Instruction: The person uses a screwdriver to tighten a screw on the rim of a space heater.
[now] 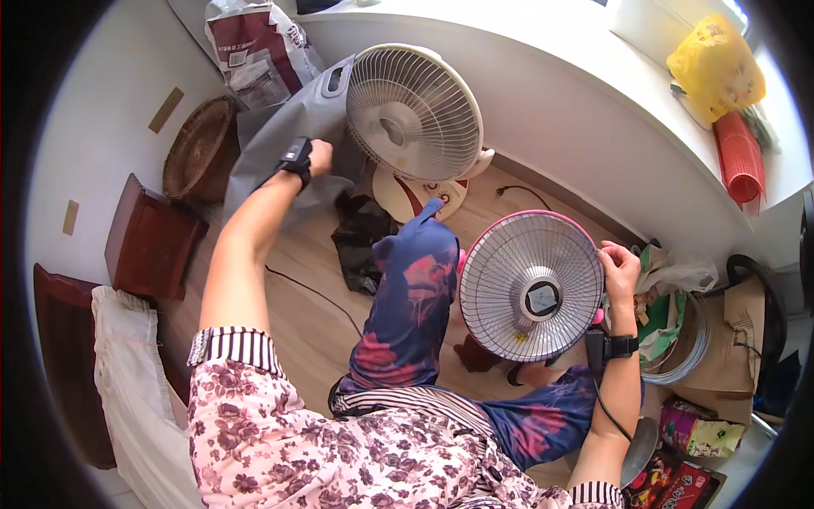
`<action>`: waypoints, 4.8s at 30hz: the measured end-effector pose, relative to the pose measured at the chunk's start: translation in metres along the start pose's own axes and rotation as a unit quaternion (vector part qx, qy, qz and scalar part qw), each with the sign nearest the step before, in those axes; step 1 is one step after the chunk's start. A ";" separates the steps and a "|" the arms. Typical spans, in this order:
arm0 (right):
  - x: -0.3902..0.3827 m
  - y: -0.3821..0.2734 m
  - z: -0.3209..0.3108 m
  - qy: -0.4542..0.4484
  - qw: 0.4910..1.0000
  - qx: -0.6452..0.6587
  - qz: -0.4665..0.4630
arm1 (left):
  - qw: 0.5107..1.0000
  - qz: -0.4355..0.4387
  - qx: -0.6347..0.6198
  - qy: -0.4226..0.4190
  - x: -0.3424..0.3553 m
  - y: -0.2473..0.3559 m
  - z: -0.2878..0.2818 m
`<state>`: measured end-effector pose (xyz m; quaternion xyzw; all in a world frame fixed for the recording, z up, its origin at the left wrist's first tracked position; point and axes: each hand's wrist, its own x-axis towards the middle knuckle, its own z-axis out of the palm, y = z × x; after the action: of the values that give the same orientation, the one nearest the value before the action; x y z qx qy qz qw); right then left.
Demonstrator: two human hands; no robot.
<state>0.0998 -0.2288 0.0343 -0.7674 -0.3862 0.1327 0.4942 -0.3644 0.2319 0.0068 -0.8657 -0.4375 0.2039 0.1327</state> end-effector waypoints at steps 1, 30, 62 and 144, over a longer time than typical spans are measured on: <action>0.000 0.001 -0.001 0.005 1.000 0.002 -0.002 | 0.995 -0.018 -0.100 0.002 -0.004 0.006 -0.003; -0.002 -0.015 0.014 -0.025 0.999 0.041 0.020 | 0.930 0.051 -0.240 0.272 0.042 0.098 0.019; -0.005 -0.026 0.013 -0.003 0.999 0.033 0.013 | 0.918 0.128 -0.267 0.263 0.002 0.110 -0.009; -0.011 -0.022 0.007 -0.002 1.000 0.004 0.025 | 0.892 0.180 -0.376 0.176 0.110 0.052 -0.236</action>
<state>0.0782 -0.2278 0.0475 -0.7745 -0.3672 0.1481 0.4933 -0.1584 0.2785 0.1679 -0.9364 -0.2879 -0.1110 -0.1670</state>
